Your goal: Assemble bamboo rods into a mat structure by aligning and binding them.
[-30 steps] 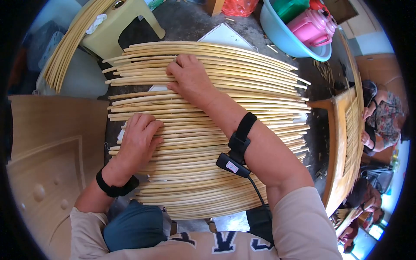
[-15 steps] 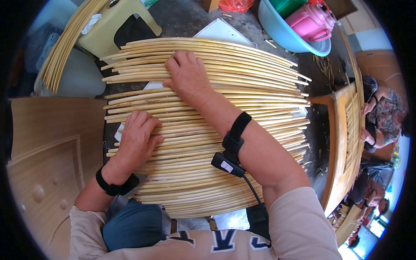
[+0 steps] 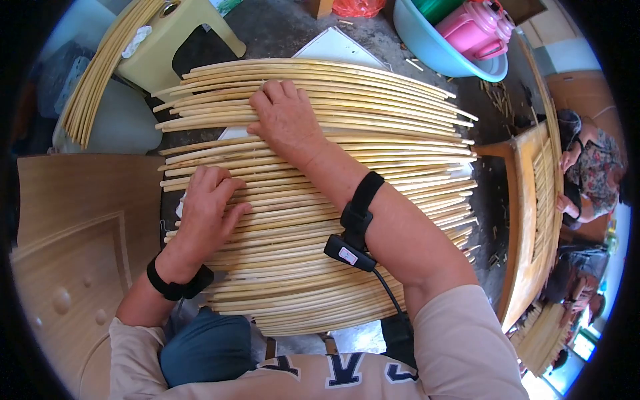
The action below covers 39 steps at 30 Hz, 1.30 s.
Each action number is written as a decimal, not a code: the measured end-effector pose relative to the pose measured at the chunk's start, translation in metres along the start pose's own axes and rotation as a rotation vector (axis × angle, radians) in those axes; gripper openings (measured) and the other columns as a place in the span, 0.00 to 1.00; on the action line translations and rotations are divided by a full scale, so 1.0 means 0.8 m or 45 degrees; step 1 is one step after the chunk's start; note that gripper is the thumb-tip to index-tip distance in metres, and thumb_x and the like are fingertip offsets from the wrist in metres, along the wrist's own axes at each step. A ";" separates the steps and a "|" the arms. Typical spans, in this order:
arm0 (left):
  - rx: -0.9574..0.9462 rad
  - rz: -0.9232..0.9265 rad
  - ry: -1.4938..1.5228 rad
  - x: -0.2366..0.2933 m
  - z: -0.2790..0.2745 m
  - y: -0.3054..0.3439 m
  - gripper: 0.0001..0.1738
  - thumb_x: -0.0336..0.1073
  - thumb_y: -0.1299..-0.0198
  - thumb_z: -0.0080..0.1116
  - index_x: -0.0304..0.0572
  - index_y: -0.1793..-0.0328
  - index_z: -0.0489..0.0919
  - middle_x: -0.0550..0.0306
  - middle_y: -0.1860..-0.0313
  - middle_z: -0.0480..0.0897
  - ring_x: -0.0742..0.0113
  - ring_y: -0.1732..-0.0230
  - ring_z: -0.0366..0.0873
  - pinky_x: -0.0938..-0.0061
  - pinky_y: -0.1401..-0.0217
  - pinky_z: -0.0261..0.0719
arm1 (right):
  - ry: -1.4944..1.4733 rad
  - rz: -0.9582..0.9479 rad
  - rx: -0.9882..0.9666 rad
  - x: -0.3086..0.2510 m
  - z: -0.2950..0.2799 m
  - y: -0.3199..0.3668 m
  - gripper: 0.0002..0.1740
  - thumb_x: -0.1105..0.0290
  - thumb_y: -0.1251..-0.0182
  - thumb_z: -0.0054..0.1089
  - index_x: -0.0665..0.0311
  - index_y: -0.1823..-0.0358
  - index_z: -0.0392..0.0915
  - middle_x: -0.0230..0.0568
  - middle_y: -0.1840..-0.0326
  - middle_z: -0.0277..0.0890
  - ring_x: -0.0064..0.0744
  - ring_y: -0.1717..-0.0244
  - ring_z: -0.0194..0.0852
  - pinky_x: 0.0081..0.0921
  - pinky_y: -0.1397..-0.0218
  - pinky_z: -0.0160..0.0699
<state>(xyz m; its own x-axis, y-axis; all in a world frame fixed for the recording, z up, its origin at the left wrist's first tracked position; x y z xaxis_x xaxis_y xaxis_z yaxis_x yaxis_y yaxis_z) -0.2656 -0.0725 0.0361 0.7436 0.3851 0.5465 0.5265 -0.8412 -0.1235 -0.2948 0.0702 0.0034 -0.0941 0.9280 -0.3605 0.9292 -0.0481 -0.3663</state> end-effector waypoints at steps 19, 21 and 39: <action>0.000 0.001 -0.034 -0.007 0.003 -0.007 0.19 0.30 0.59 0.69 0.37 0.59 0.76 0.51 0.60 0.73 0.51 0.56 0.68 0.62 0.51 0.68 | -0.010 0.012 -0.014 0.000 0.000 -0.001 0.24 0.60 0.53 0.69 0.58 0.55 0.73 0.41 0.51 0.67 0.45 0.46 0.63 0.37 0.43 0.64; 0.013 0.019 -0.022 -0.007 -0.002 -0.011 0.19 0.30 0.59 0.69 0.37 0.59 0.76 0.51 0.60 0.72 0.50 0.56 0.68 0.62 0.51 0.68 | -0.007 0.012 -0.019 0.000 0.000 0.001 0.23 0.60 0.52 0.69 0.58 0.55 0.73 0.41 0.51 0.67 0.45 0.46 0.63 0.37 0.43 0.63; 0.082 0.043 -0.041 -0.013 -0.004 -0.025 0.18 0.31 0.56 0.68 0.37 0.59 0.75 0.50 0.61 0.72 0.50 0.57 0.68 0.62 0.52 0.68 | -0.017 0.014 -0.055 -0.002 0.000 0.000 0.23 0.60 0.50 0.68 0.60 0.54 0.72 0.43 0.49 0.66 0.45 0.46 0.62 0.38 0.41 0.62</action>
<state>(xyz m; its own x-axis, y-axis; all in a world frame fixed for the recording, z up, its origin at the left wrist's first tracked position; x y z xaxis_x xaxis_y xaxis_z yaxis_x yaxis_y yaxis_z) -0.2856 -0.0606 0.0354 0.7737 0.3697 0.5145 0.5253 -0.8283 -0.1948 -0.2949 0.0690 0.0043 -0.0885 0.9224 -0.3760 0.9448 -0.0419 -0.3251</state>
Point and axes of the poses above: each hand's wrist, its own y-axis away from the middle knuckle, its own z-axis out of the palm, x = y × z, the point moved 8 cm from there along -y, towards the middle knuckle
